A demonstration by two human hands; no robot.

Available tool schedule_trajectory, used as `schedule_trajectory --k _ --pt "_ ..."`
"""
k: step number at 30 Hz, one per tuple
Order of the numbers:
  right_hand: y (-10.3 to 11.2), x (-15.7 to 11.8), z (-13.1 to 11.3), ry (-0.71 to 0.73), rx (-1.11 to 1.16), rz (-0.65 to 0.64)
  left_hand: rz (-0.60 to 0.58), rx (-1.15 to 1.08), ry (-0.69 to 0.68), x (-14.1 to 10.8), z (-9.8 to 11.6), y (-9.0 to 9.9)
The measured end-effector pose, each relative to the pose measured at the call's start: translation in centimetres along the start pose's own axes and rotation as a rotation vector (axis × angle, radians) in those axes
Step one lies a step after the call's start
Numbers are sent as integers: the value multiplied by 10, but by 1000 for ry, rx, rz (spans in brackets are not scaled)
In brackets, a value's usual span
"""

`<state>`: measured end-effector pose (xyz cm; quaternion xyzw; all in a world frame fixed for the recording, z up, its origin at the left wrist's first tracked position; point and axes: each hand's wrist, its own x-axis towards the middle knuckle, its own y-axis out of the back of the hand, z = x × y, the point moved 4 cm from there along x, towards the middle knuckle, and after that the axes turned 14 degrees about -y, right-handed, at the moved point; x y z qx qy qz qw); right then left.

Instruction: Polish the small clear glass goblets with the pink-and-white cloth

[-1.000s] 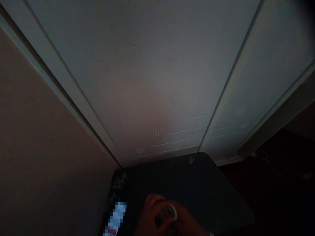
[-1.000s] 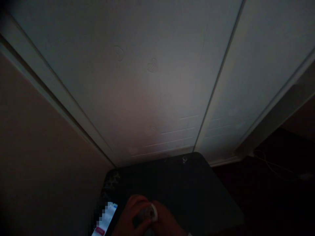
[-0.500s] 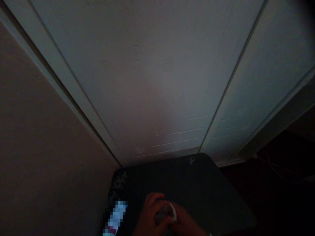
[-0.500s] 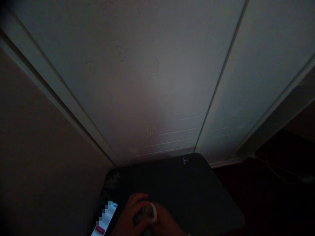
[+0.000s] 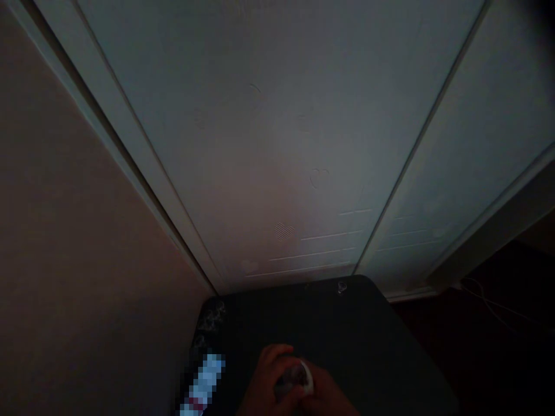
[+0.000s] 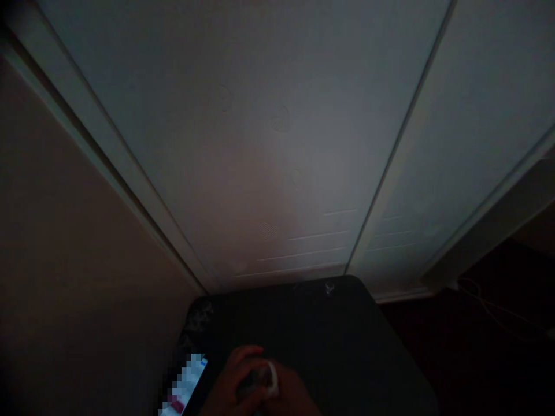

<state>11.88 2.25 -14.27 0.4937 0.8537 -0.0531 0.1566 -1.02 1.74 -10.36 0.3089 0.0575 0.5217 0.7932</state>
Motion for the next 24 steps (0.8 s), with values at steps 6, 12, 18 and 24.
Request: schedule_trajectory --k 6,12,18,24 --pt "-1 0 -3 -40 -6 5 29 -12 30 0 4 3" --pt "-4 2 1 -6 45 -21 39 -30 81 4 10 3" --pt "-3 2 -5 -9 116 -14 49 -88 103 -2 3 1" --pt "-1 5 7 -48 51 25 10 -139 130 -9 -8 -2"
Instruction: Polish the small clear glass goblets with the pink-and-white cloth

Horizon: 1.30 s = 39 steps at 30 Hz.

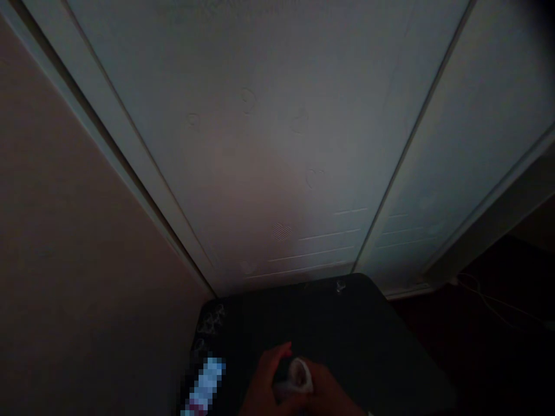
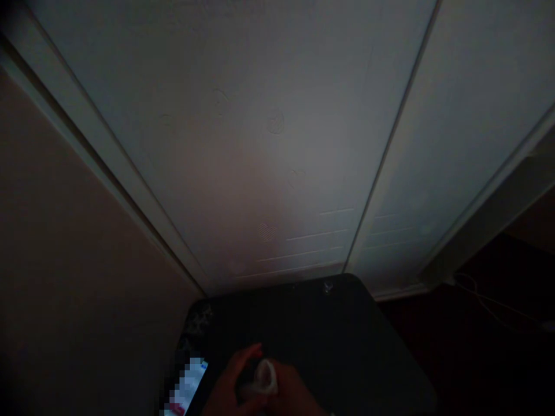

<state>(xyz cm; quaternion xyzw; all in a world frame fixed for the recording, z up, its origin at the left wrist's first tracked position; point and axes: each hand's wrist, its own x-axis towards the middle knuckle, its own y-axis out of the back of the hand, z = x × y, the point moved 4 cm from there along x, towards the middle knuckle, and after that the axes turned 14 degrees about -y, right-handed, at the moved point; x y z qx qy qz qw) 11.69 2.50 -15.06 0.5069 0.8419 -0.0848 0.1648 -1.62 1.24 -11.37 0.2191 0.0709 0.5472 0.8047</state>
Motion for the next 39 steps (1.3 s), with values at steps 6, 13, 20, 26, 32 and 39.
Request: schedule_trajectory --k 6,13,20,26,32,39 --pt "1 2 7 24 -126 51 27 50 -28 1 -2 1" --pt "1 3 6 -23 -146 27 1 90 0 6 -4 -2" --pt "2 -1 4 -44 -176 58 43 99 -68 8 2 -2" --pt "1 3 4 -37 -181 41 81 120 -143 7 5 0" --pt "4 -2 -2 -36 -100 -7 143 113 -6 4 11 1" --pt "9 -9 -6 -40 22 -56 278 -34 204 1 11 1"
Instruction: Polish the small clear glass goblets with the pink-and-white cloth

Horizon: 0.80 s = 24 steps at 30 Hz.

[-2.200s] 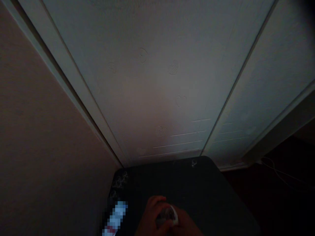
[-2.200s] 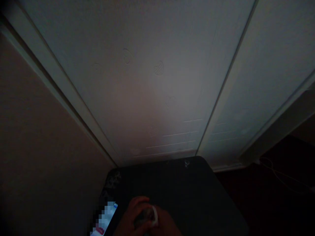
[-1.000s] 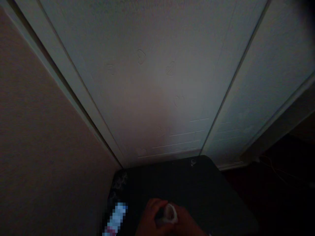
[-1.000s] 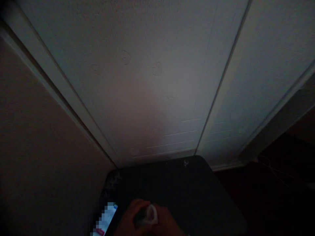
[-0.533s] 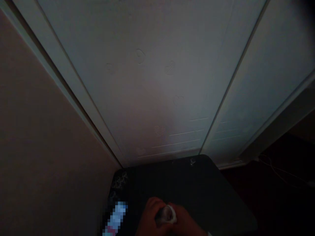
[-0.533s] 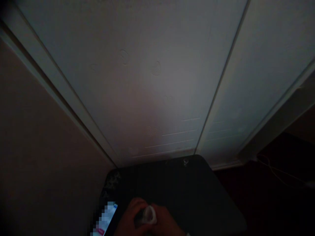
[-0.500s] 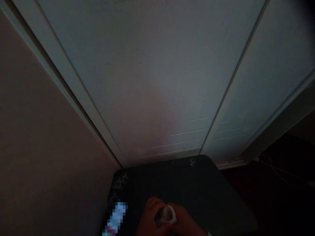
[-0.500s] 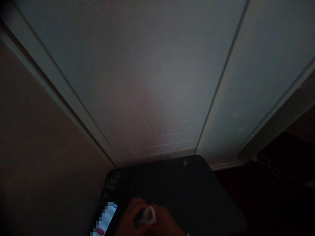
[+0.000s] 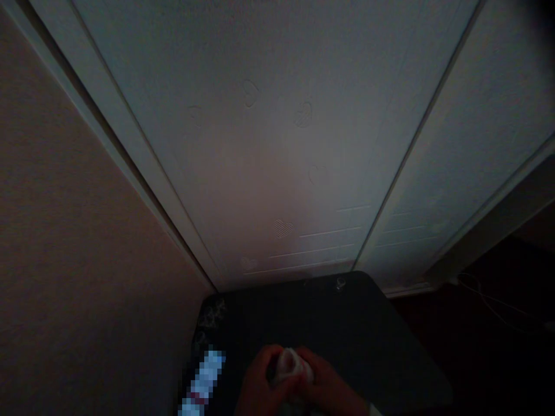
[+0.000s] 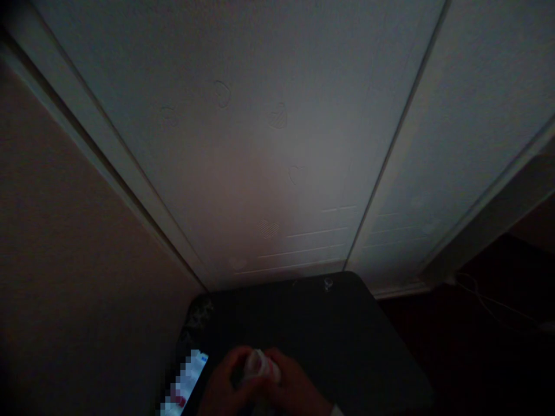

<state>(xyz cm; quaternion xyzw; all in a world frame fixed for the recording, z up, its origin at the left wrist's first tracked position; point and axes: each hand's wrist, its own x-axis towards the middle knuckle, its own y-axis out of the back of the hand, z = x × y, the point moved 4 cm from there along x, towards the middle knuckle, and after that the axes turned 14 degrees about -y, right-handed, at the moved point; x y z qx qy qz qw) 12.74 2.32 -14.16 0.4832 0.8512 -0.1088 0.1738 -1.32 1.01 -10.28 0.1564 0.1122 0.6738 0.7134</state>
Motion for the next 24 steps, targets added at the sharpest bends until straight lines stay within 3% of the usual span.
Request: schedule_trajectory --k 5,11,16,20,24 --pt "4 -1 2 -14 103 61 32 -181 39 3 2 -2" --pt "9 0 2 -28 274 100 158 -329 12 6 6 1" --pt "10 -3 -12 -11 329 81 68 -384 16 12 17 11" --pt "9 -11 -28 47 313 74 52 -401 -42 12 28 21" --pt "5 -17 -34 78 338 9 37 -396 -14 7 34 22"
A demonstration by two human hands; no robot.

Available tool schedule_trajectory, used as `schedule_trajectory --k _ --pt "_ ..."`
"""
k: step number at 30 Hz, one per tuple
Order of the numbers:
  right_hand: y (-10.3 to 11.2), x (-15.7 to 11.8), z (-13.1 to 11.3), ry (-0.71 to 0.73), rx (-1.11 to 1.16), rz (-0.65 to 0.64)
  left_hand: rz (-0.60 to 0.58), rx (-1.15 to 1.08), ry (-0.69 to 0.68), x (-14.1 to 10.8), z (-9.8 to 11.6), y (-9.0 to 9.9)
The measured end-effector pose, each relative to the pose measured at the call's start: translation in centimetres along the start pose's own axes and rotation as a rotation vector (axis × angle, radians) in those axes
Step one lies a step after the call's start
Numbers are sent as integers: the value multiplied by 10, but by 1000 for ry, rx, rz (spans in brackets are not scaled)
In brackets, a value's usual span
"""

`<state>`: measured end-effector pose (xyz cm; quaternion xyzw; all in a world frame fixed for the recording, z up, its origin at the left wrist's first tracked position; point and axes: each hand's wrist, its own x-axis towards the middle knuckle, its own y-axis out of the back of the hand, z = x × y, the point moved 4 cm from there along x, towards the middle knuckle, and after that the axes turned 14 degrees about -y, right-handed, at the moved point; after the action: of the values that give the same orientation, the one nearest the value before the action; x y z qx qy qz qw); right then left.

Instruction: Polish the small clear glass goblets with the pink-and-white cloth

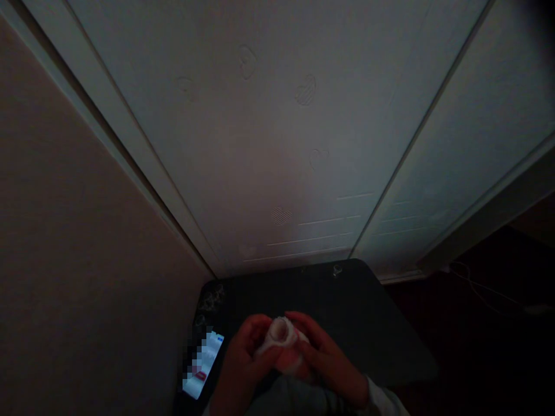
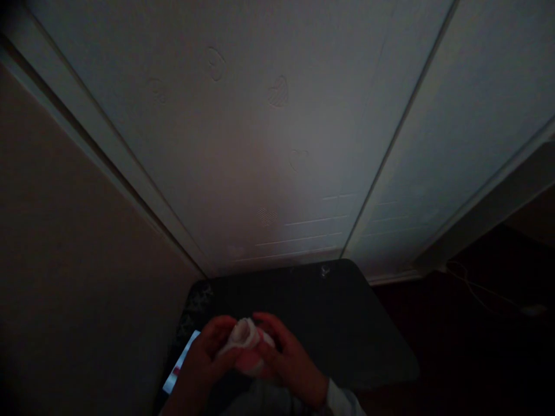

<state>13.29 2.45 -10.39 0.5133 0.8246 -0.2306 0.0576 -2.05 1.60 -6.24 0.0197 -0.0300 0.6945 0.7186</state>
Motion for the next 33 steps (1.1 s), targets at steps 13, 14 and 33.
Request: schedule_trajectory --k 13,14,33 --pt "-4 -7 -7 81 -124 69 -71 165 -33 -6 0 1" --pt "-4 -7 -7 86 -128 81 -90 199 -51 -5 1 1" --pt "-10 -5 -8 81 -110 172 -119 284 -104 -3 4 0"
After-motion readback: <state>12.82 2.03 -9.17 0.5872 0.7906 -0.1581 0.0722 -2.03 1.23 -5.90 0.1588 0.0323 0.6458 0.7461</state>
